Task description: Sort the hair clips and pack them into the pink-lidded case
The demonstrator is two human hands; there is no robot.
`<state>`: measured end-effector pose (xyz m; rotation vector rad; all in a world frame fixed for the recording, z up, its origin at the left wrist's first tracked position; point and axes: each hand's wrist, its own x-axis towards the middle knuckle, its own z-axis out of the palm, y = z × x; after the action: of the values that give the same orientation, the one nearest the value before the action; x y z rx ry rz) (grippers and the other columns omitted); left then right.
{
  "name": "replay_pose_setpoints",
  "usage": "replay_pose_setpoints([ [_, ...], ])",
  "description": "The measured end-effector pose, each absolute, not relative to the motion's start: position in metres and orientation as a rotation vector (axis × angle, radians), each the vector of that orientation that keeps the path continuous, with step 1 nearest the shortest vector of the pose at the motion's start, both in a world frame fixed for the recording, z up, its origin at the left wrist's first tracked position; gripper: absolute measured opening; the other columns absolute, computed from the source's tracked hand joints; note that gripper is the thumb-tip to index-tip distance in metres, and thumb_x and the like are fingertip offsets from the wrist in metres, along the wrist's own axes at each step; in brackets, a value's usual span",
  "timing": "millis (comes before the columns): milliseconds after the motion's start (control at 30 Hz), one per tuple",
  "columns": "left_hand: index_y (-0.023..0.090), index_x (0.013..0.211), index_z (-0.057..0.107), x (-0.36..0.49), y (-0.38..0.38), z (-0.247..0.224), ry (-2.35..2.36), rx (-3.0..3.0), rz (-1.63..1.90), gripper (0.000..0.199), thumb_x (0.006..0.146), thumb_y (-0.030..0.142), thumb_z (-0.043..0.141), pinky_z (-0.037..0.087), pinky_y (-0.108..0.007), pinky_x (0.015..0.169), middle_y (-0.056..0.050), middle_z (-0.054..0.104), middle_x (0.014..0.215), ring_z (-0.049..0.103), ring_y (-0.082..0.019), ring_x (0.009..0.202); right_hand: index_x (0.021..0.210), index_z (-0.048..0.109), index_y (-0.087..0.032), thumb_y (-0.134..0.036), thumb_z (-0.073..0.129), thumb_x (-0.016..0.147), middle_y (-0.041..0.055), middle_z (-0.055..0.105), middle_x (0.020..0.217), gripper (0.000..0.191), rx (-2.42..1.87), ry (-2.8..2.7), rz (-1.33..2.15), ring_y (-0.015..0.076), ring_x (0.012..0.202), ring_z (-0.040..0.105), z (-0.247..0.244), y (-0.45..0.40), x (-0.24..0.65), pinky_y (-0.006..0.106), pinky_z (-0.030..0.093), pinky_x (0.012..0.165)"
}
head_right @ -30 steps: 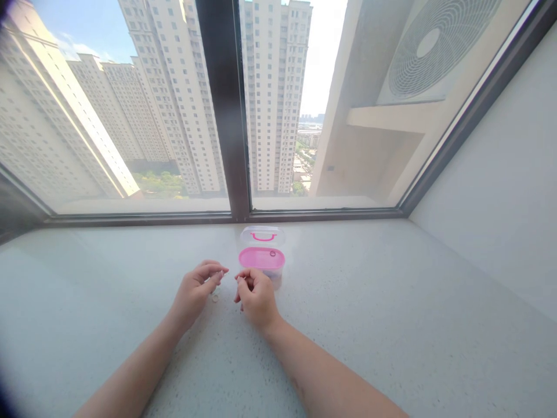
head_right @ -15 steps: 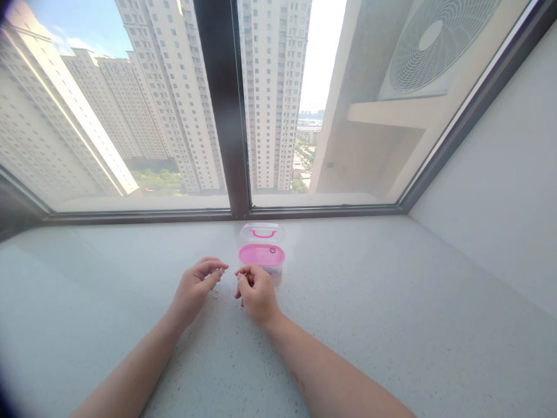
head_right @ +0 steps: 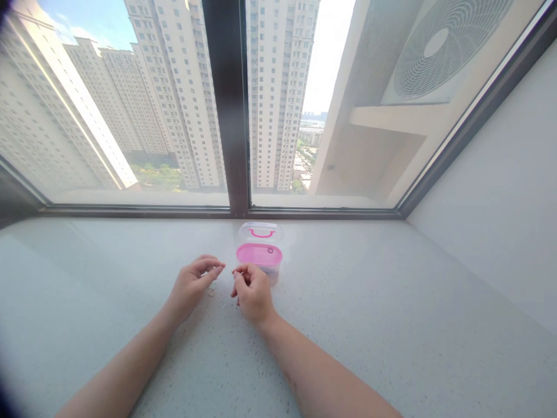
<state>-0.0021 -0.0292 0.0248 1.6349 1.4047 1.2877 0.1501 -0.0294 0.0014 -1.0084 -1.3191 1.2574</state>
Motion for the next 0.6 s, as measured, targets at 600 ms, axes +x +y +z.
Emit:
replay_pose_setpoints([
  [600, 0.017, 0.075, 0.069, -0.0055, -0.0277, 0.0236, 1.41, 1.634, 1.307, 0.022, 0.077, 0.037, 0.06, 0.045, -0.025, 0.063, -0.006, 0.062, 0.087, 0.057, -0.017, 0.078, 0.081, 0.054, -0.015, -0.033, 0.051, 0.082, -0.0042, 0.055, 0.047, 0.019, -1.021, -1.326, 1.241, 0.0055, 0.03, 0.04, 0.0018, -0.0278, 0.1494, 0.015, 0.029, 0.031],
])
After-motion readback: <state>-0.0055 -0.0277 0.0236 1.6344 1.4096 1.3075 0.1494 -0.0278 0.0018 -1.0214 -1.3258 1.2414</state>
